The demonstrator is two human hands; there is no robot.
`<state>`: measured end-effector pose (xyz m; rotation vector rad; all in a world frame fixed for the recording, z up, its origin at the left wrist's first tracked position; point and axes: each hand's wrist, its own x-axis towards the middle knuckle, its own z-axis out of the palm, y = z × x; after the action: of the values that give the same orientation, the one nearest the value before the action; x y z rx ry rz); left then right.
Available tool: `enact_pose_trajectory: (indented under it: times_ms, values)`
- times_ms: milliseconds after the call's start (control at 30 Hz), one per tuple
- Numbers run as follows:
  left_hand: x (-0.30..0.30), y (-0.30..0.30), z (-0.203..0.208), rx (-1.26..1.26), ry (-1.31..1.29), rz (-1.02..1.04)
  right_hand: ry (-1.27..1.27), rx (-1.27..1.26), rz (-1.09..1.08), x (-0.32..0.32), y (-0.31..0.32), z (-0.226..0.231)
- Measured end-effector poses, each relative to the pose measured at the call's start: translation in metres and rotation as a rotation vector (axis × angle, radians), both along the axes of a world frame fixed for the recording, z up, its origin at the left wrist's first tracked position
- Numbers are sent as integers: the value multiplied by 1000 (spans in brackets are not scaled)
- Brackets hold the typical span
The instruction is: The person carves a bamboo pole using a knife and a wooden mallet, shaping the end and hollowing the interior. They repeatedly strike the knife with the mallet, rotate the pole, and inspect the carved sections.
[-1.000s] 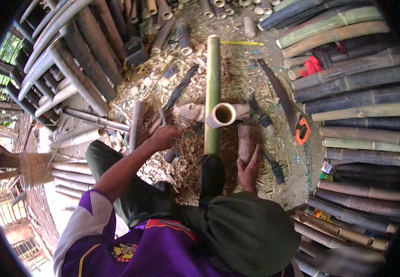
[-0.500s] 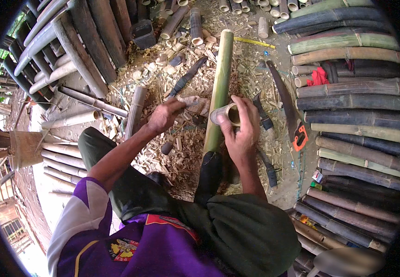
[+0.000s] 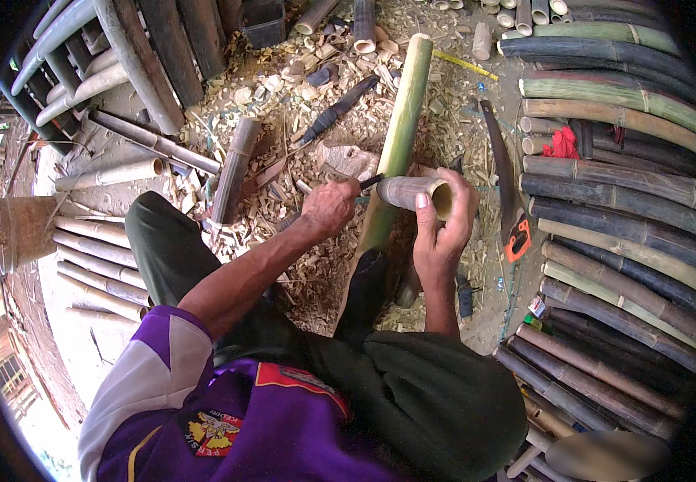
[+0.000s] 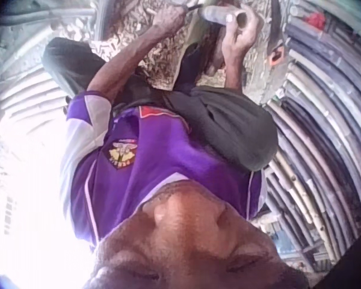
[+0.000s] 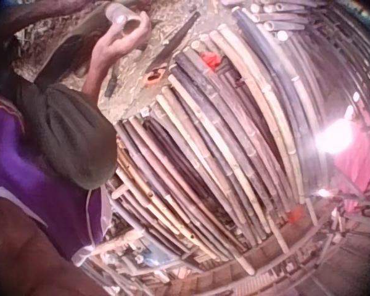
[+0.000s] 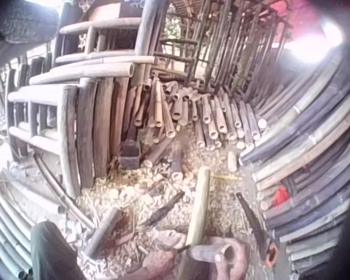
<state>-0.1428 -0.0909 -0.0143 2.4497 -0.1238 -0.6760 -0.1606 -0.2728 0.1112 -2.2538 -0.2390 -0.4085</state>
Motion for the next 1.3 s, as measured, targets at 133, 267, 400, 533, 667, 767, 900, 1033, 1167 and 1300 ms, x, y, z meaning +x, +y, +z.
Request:
enact_pose_trajectory:
  times_ms: [133, 267, 400, 533, 667, 767, 900, 1033, 1167, 1300]
  values:
    - [0, -5, 11, 37, 25, -36, 10, 14, -19, 0, 1, 5]
    - [4, -5, 22, 60, 40, -46, 54, 32, -8, -1, 0, 5]
    - [2, -5, 15, 15, 12, -46, 59, 72, 21, 0, -1, 6]
    - [-1, -7, 32, 90, 39, -79, 80, 97, 13, -1, -4, 3]
    - [-1, -6, 26, 56, 83, 6, 63, 59, 27, -1, -1, 5]
    - [-7, 0, -6, -157, 264, -160, 54, 90, 35, 2, -6, 5]
    - [-45, -30, -25, -497, 216, 174, 78, 81, 50, 2, -7, 2]
    - [-48, -46, -28, -772, 548, 535, 58, 46, 59, 3, -9, 0]
    - [-68, -44, -28, -959, 609, 852, 50, 31, 70, 1, -10, -3]
    - [-64, 22, -60, -1035, 469, 1192, 51, 23, 49, 3, -10, 4]
